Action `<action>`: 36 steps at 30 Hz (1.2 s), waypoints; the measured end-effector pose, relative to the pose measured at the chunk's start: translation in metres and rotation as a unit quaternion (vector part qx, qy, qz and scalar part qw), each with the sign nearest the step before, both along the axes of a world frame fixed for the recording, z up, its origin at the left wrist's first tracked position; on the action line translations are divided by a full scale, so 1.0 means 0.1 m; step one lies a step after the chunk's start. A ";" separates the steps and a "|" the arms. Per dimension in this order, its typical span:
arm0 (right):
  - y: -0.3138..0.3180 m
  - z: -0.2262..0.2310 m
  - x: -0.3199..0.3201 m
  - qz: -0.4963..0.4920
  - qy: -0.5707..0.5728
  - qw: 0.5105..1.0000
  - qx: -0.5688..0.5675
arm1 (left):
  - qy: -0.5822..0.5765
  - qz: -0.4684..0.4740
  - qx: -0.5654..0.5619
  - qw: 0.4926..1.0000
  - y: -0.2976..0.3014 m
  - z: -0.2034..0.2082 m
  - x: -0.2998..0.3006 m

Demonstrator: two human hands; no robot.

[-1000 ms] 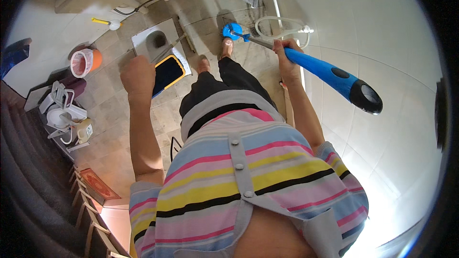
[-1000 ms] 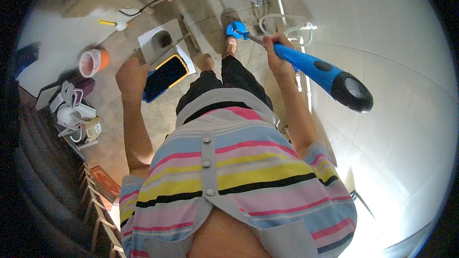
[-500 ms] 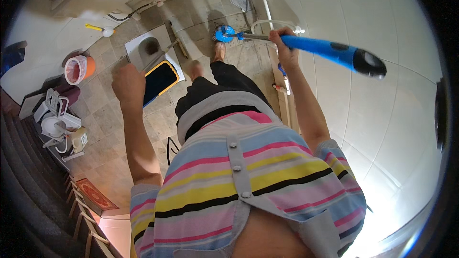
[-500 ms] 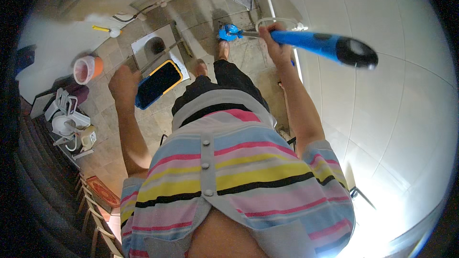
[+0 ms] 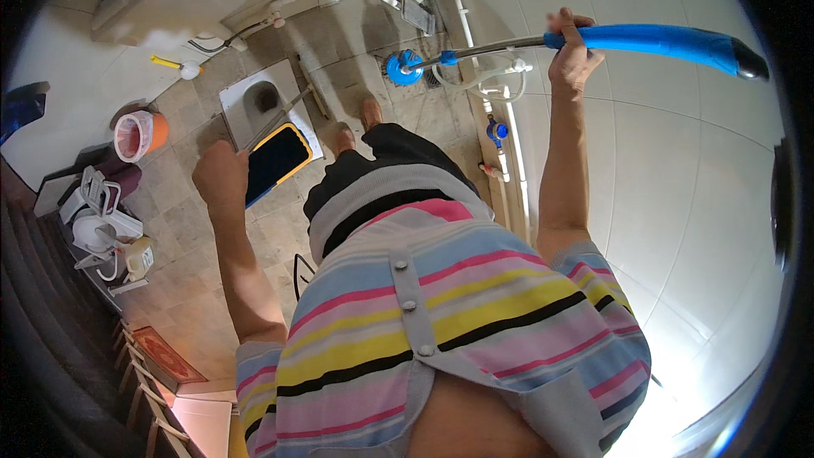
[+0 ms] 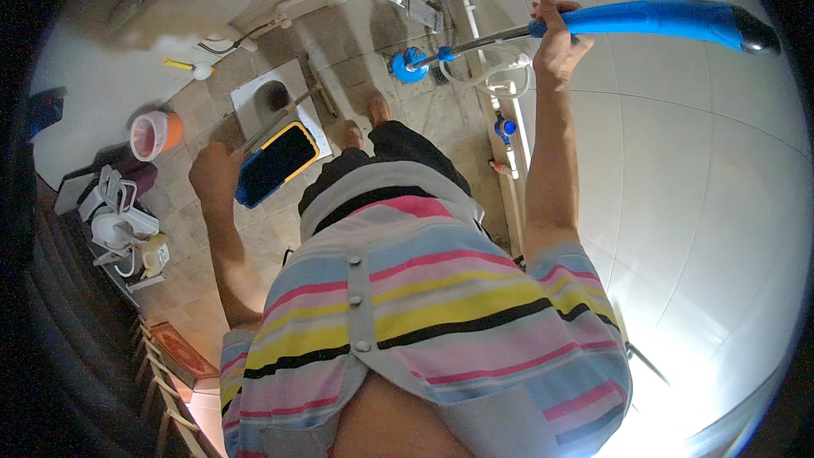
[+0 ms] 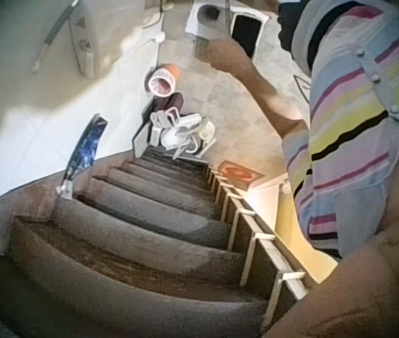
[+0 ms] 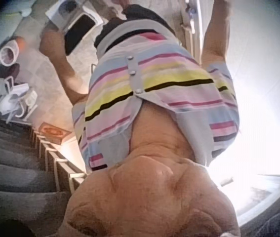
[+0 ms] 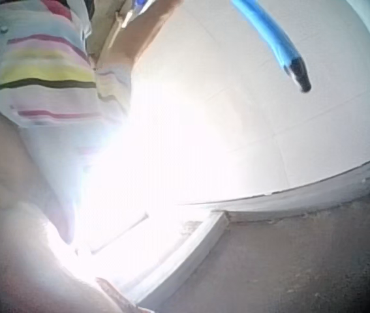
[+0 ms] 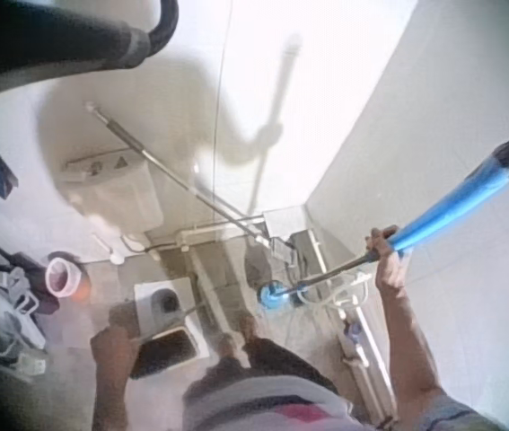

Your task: The person cleans a bathroom floor using a hose, a squeegee, a mop, and a bucket. They rinse the floor and a squat toilet, squeegee the water, and mop the area. The person also moves a bucket and uses a hose to rinse the mop head.

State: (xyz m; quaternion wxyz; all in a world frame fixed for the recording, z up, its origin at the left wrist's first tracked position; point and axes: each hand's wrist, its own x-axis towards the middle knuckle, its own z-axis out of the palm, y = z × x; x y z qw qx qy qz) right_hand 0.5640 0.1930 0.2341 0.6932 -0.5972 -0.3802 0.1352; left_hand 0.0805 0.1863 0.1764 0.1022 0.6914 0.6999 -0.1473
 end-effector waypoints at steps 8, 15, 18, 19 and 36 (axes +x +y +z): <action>0.11 -0.09 0.30 0.044 0.013 0.999 -0.023 | -0.020 0.021 0.024 0.999 0.13 0.06 0.26; 0.12 0.01 0.55 0.042 0.015 0.996 -0.080 | -0.227 0.084 0.161 0.957 0.39 0.01 0.50; 0.09 0.02 0.62 0.041 0.030 0.995 -0.088 | -0.337 0.112 0.261 0.898 0.67 0.00 0.74; 0.10 0.06 0.60 0.043 0.028 0.995 -0.086 | -0.381 0.100 0.275 0.877 0.79 0.06 0.84; 0.04 0.03 1.10 0.047 0.027 0.988 -0.145 | -0.525 0.290 0.010 0.800 3.80 -0.40 0.86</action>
